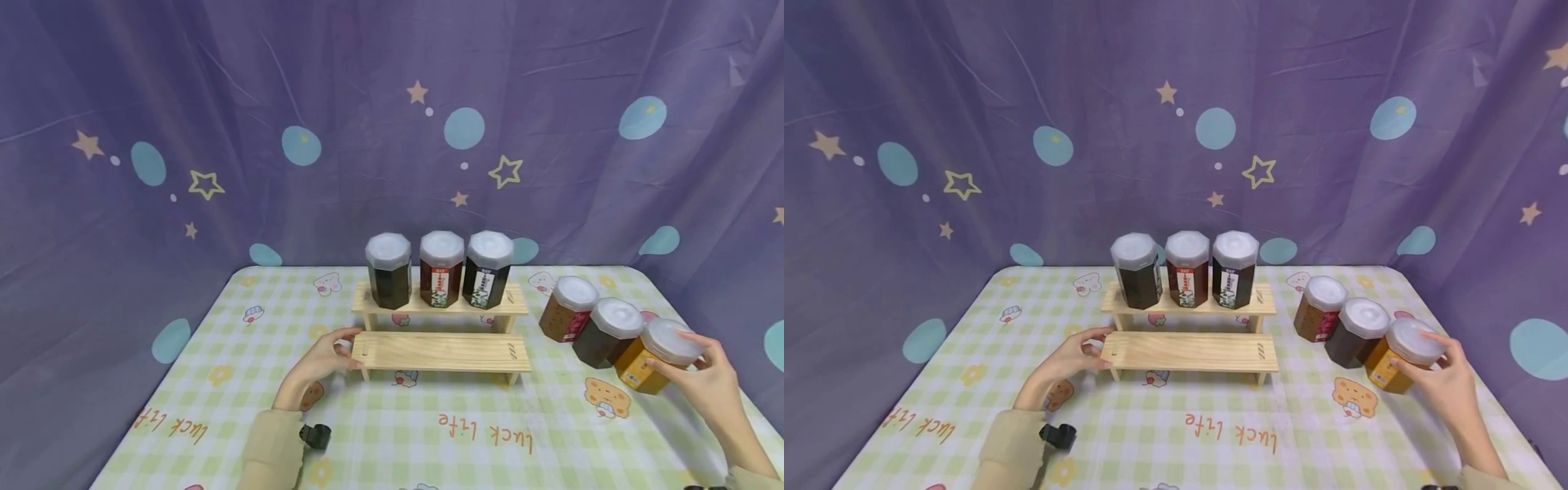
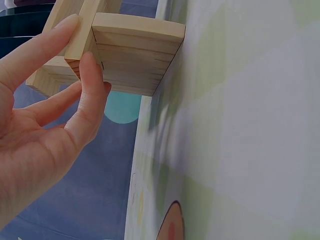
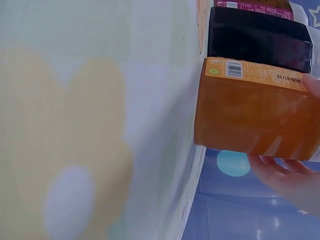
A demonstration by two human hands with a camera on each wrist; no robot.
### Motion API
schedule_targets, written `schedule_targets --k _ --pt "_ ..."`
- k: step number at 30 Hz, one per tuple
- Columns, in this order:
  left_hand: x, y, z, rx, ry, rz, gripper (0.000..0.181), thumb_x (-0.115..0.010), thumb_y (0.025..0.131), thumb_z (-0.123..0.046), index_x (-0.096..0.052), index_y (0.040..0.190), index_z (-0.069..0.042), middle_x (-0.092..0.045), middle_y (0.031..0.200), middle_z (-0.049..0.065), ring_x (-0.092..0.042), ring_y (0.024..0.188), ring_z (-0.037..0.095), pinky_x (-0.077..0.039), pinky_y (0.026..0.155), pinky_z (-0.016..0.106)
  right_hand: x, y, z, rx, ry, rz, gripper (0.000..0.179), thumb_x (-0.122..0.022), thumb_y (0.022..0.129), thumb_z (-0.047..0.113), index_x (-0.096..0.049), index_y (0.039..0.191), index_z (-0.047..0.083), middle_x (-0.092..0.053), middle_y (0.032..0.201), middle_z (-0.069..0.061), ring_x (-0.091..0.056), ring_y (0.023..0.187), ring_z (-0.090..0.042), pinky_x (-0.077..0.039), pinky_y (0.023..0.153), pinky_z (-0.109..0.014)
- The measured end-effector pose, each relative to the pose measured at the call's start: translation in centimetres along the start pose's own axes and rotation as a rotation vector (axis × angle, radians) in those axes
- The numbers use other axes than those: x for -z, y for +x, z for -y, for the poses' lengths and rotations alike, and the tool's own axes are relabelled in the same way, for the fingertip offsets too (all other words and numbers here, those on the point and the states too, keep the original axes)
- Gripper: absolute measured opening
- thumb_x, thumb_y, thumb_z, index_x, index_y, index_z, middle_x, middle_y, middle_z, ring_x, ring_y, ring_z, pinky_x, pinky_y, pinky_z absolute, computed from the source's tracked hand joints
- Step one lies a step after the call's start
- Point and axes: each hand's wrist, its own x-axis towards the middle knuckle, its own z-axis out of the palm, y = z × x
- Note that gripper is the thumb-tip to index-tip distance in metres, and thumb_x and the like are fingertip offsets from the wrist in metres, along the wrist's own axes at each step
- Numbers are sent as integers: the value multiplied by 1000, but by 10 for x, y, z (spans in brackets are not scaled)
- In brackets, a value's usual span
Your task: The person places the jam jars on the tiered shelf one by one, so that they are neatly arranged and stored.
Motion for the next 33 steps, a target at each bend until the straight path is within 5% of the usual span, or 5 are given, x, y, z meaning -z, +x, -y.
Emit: schedule_targets --k 11,19,24,33 --pt "0 0 -2 5 -1 -12 67 -73 70 -5 -42 129 0 -44 112 18 -51 69 15 -44 58 33 -2 -9 9 -71 -99 -81 68 -81 61 28 -47 121 28 -38 124 6 -38 83 10 -36 58 -4" --pt "0 -1 -1 -9 0 3 68 -72 71 -6 -40 130 2 -44 112 19 -52 70 15 -43 58 30 1 -24 33 -79 -102 -50 66 -80 63 25 -46 120 26 -37 130 -4 -49 96 -14 -35 56 -3" --pt "-1 -1 -1 5 2 -7 69 -73 70 -6 -40 130 1 -45 112 17 -51 70 16 -43 58 31 3 -26 38 -37 -116 -45 68 -80 63 27 -46 121 25 -37 129 -1 -43 95 2 -34 60 -2" --pt "-1 -1 -2 1 11 -10 68 -73 71 -7 -40 130 2 -44 113 19 -50 70 15 -43 57 29 12 -53 123 9 -80 -7 60 -77 67 17 -46 118 18 -32 132 -25 -34 82 14 -37 58 -2"
